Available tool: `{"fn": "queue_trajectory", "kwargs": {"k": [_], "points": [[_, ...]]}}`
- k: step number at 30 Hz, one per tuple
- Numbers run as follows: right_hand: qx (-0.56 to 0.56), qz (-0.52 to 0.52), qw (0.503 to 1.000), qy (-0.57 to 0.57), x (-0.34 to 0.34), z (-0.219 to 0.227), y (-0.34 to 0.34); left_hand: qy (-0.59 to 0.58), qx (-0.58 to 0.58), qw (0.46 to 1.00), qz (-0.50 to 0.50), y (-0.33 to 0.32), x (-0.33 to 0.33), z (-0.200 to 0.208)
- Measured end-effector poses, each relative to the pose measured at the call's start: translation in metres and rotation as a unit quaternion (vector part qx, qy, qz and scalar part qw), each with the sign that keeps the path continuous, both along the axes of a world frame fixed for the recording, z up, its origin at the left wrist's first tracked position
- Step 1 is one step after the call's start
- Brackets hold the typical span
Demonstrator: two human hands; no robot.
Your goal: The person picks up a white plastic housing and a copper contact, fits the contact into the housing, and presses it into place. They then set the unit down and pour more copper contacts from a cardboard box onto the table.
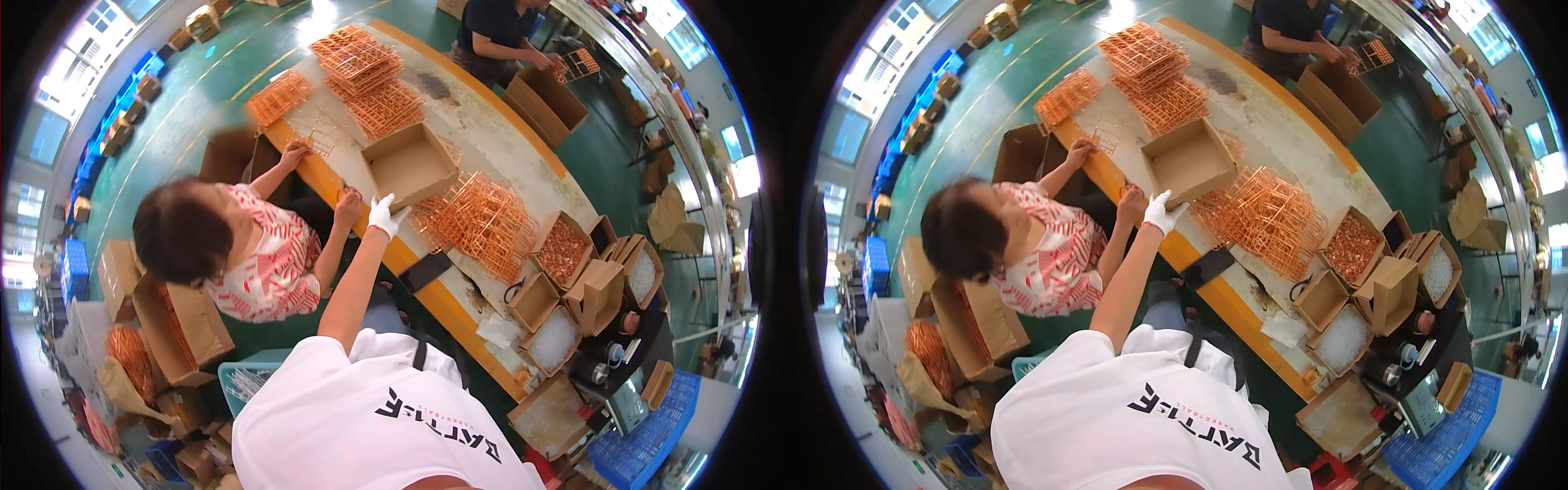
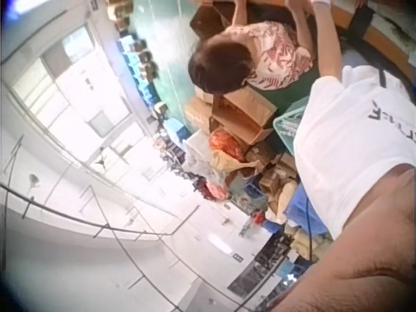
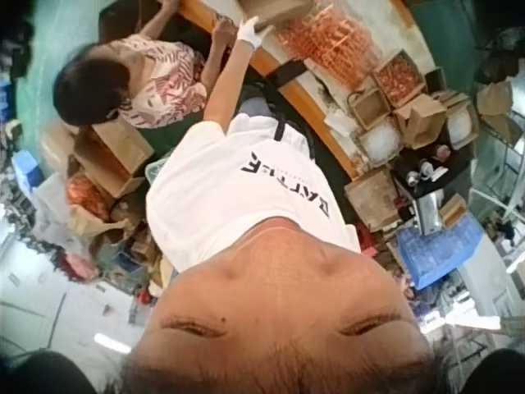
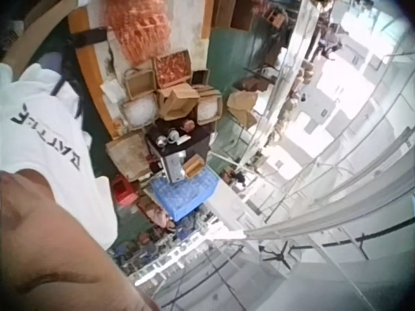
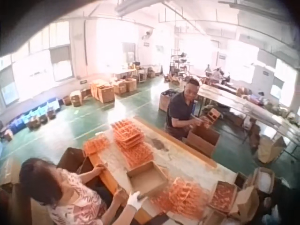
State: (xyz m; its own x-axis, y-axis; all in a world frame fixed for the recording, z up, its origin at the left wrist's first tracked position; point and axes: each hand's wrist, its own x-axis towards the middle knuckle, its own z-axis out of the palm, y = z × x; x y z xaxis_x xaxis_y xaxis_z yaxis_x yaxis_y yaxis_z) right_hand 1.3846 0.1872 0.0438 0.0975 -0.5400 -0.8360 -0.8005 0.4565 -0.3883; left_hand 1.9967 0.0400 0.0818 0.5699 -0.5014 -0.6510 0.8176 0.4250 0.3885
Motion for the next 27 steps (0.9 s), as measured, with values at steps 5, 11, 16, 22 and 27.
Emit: {"fn": "queue_trajectory", "kwargs": {"k": [5, 11, 16, 22, 27], "points": [[-0.025, -0.022, 0.999, 0.028, 0.045, 0.019, 0.02, 0.051, 0.056, 0.992, 0.103, -0.013, 0.039, -0.026], [-0.057, -0.076, 0.994, 0.057, 0.064, 0.033, 0.081, 0.092, 0.056, 0.973, 0.203, -0.006, 0.058, -0.074], [-0.007, -0.185, 0.982, 0.038, 0.003, -0.058, 0.176, 0.157, 0.035, 0.969, 0.19, 0.033, 0.05, -0.086], [-0.021, -0.121, 0.978, 0.17, 0.023, -0.095, 0.268, 0.11, 0.032, 0.984, -0.139, 0.056, -0.076, -0.066], [-0.06, -0.143, 0.981, 0.119, 0.035, -0.057, 0.267, 0.149, -0.042, 0.953, -0.261, 0.088, -0.139, -0.061]]}}
